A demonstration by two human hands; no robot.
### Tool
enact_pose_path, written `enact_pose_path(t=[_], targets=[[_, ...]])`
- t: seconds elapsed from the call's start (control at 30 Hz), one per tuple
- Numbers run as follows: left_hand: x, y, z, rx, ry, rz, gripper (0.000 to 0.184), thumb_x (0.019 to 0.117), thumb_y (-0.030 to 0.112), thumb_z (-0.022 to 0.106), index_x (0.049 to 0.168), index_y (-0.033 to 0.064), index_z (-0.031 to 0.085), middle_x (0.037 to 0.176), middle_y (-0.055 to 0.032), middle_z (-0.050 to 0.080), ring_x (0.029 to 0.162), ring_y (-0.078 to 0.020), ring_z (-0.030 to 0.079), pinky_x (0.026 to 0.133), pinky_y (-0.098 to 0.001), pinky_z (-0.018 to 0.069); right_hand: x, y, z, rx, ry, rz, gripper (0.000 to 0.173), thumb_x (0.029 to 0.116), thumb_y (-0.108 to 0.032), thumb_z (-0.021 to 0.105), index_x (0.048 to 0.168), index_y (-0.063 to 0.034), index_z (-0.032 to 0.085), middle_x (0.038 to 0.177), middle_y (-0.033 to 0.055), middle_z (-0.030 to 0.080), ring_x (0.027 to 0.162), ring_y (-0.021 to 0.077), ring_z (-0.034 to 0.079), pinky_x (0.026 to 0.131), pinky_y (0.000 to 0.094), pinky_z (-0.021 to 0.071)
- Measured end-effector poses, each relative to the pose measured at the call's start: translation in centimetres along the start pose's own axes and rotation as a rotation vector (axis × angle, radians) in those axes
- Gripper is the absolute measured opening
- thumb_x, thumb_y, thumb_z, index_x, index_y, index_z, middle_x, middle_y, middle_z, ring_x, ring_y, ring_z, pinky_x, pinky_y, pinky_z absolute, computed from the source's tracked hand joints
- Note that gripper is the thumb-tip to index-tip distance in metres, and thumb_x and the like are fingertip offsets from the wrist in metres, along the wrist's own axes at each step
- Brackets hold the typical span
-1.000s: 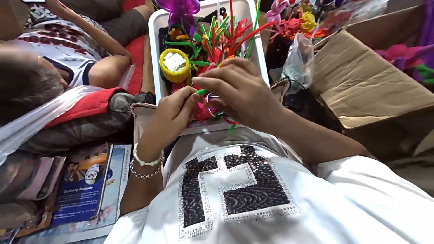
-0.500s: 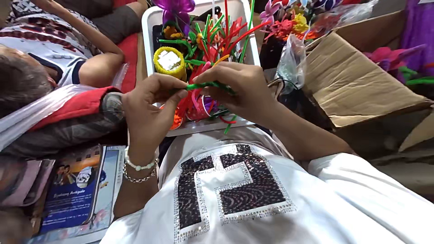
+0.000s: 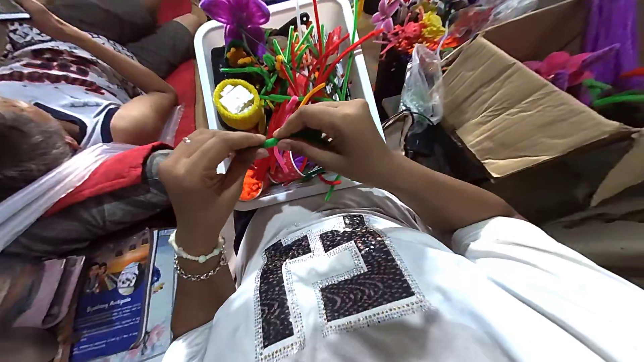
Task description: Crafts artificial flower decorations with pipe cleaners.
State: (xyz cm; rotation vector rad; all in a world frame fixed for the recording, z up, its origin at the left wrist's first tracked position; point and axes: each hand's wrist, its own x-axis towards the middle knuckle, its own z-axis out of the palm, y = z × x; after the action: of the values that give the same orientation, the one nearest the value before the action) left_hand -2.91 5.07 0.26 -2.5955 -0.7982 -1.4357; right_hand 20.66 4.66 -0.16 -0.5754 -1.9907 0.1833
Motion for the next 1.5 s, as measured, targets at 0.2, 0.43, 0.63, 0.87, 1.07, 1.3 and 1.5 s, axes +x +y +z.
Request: enact_pose_path(t=[0.2,0.43,0.63,0.87,1.07,1.3,1.5], targets=[[-0.5,-1.0,-0.1,-0.043,-0.017,0.001,0.013,0.0935,0.008,0.074,0.104,0.0004,0.075,0.099,-0.0115,0.073,0.095,-0.016,0.069,0.088,-0.0321,0.056,-0.1,0.3,0.0,0.028,0.035,-0.029,0.009,0.0958,-0.004,0.068,0.098,0.0024,0.074,0.087,0.0096,0.073,0.075,0.0114,0.068,0.071,0.0264,0.0566],[-0.8,-1.5,-0.4,-0.076,-0.106,-0.041,0.014,0.0972,0.006,0.068,0.105,-0.0042,0.072,0.1,-0.0133,0.073,0.094,-0.0145,0.07,0.086,-0.0314,0.0575,-0.7,1.1,-0.3,0.103,0.056,-0.016,0.007,0.0924,-0.002,0.072,0.098,0.0019,0.074,0.083,0.0098,0.071,0.076,0.0154,0.069,0.073,0.0296,0.0565],[-0.7,-1.4,-0.5,-0.04,-0.197,-0.039,0.024,0.1003,0.017,0.066,0.112,-0.0037,0.072,0.104,-0.0134,0.072,0.099,-0.0142,0.069,0.091,-0.0301,0.0559,-0.6,0.8,0.4,0.121,0.076,0.001,0.006,0.0887,0.0,0.074,0.094,0.0026,0.073,0.076,0.009,0.068,0.072,0.0144,0.066,0.069,0.0283,0.0552],[-1.1,-0.4,0.0,0.007,0.008,-0.032,0.013,0.0953,0.008,0.071,0.101,-0.0036,0.073,0.096,-0.0122,0.073,0.091,-0.0131,0.069,0.085,-0.0302,0.0564,-0.4,0.6,-1.0,0.143,0.055,-0.03,0.005,0.093,-0.001,0.069,0.095,0.0026,0.073,0.082,0.0101,0.071,0.074,0.014,0.068,0.071,0.028,0.0554],[-0.4,0.3,-0.8,0.033,0.114,-0.005,0.011,0.0944,0.005,0.071,0.102,-0.0026,0.073,0.098,-0.0085,0.072,0.094,-0.009,0.068,0.088,-0.0254,0.055,-0.1,0.5,-2.4,0.105,0.004,-0.006,0.009,0.0959,-0.004,0.068,0.099,0.0022,0.073,0.085,0.0074,0.071,0.073,0.0076,0.066,0.07,0.0237,0.0561],[-0.2,0.2,-1.9,0.049,0.201,-0.009,0.008,0.0942,0.004,0.071,0.098,-0.0024,0.074,0.096,-0.0082,0.074,0.093,-0.009,0.069,0.087,-0.0251,0.0558,-0.3,0.3,-4.1,0.101,-0.004,0.053,0.011,0.0971,-0.007,0.068,0.102,0.0022,0.072,0.091,0.0061,0.073,0.077,0.0048,0.069,0.07,0.0215,0.0602],[-0.2,0.1,-3.3,0.027,0.229,-0.037,0.008,0.0951,0.004,0.07,0.101,-0.0001,0.074,0.1,-0.005,0.073,0.095,-0.0096,0.07,0.086,-0.0271,0.0569,-0.5,0.2,-5.3,0.084,-0.008,0.078,0.012,0.0977,-0.008,0.068,0.104,0.0018,0.072,0.093,0.0047,0.073,0.08,0.0035,0.069,0.074,0.0206,0.0603]])
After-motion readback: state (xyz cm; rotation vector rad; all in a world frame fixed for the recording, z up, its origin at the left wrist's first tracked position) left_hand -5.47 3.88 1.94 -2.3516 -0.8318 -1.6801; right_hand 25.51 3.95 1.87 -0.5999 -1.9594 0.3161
